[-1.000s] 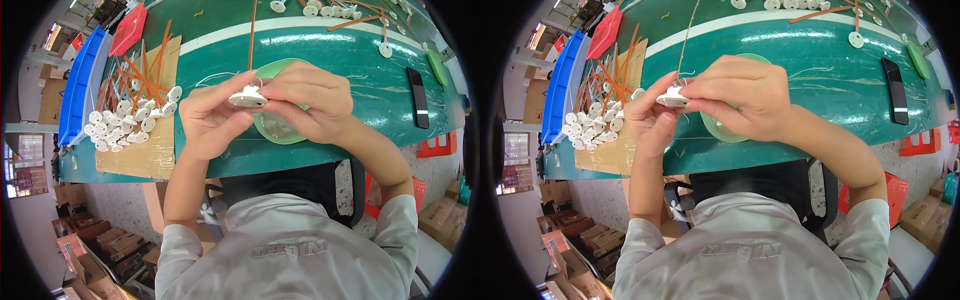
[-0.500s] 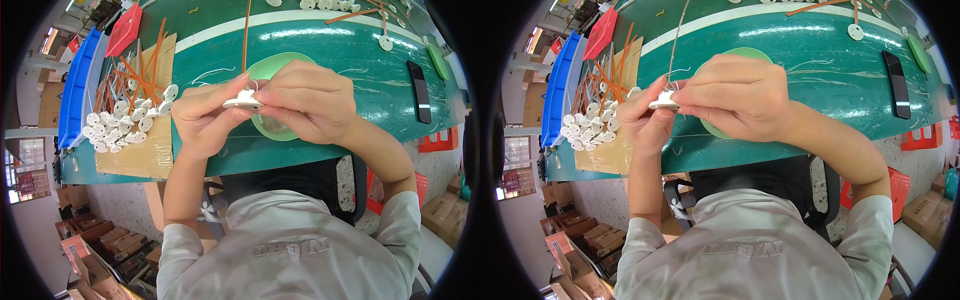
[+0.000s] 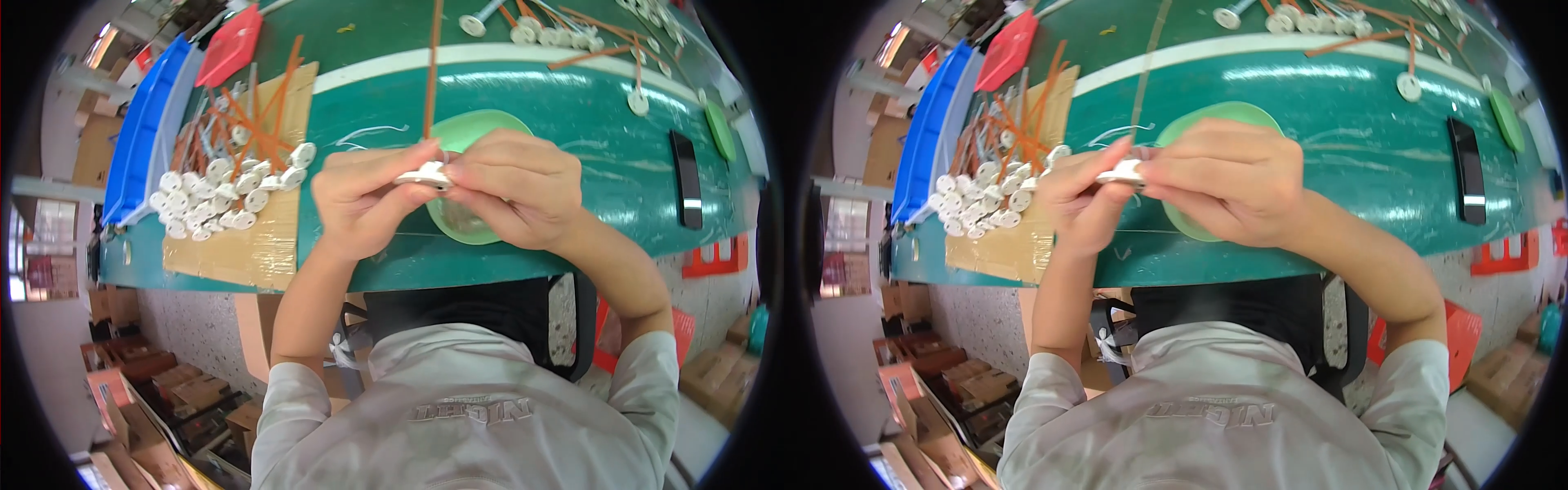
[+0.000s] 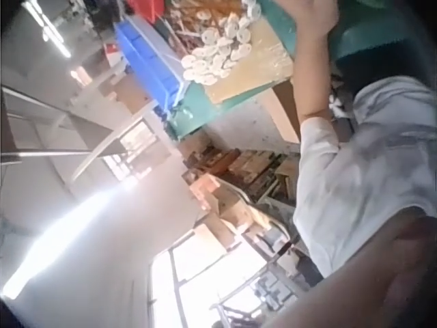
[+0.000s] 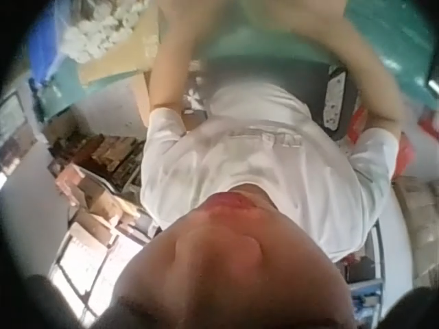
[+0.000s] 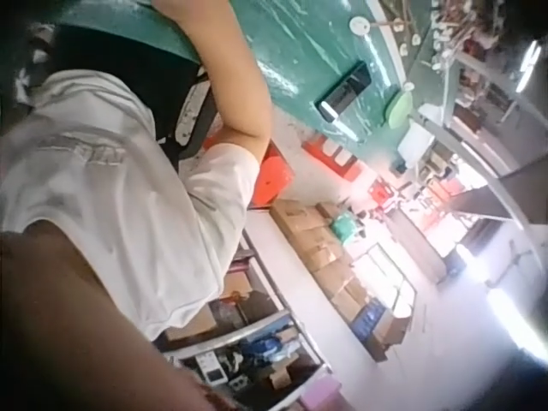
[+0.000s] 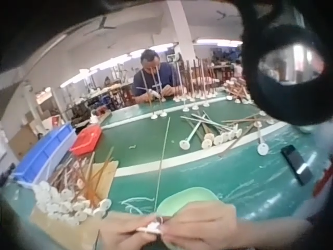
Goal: Assembling LED light strips by attaching small components to circular bases at a workstation.
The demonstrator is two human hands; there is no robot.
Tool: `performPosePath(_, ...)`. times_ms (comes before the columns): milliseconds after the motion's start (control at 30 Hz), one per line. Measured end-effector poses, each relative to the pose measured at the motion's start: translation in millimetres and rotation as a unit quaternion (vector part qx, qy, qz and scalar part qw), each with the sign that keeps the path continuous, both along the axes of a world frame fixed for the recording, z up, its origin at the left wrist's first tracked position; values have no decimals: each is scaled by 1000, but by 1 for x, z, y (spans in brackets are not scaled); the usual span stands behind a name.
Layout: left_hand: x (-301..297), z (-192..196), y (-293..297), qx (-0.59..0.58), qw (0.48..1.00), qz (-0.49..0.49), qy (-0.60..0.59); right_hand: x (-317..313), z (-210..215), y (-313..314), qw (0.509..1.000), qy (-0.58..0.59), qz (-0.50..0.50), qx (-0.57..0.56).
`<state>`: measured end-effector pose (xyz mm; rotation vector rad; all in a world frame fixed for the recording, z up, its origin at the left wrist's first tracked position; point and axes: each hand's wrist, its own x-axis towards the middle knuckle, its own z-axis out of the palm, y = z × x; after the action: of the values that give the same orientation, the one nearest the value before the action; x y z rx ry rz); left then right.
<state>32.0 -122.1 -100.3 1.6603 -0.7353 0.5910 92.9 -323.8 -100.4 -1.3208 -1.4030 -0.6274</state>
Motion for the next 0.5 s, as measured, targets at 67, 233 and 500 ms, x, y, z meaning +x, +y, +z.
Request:
performPosePath(67,-2,10,2,31,998,48,-15,1,6,-2,999,21,-31,-31)
performPosePath(233,-20,48,51,169,957,232,49,15,-2,-3,996,-23,-76,-43)
performPosePath(500,-57,89,177,560,726,389,86,20,-3,-3,990,-50,-107,-76)
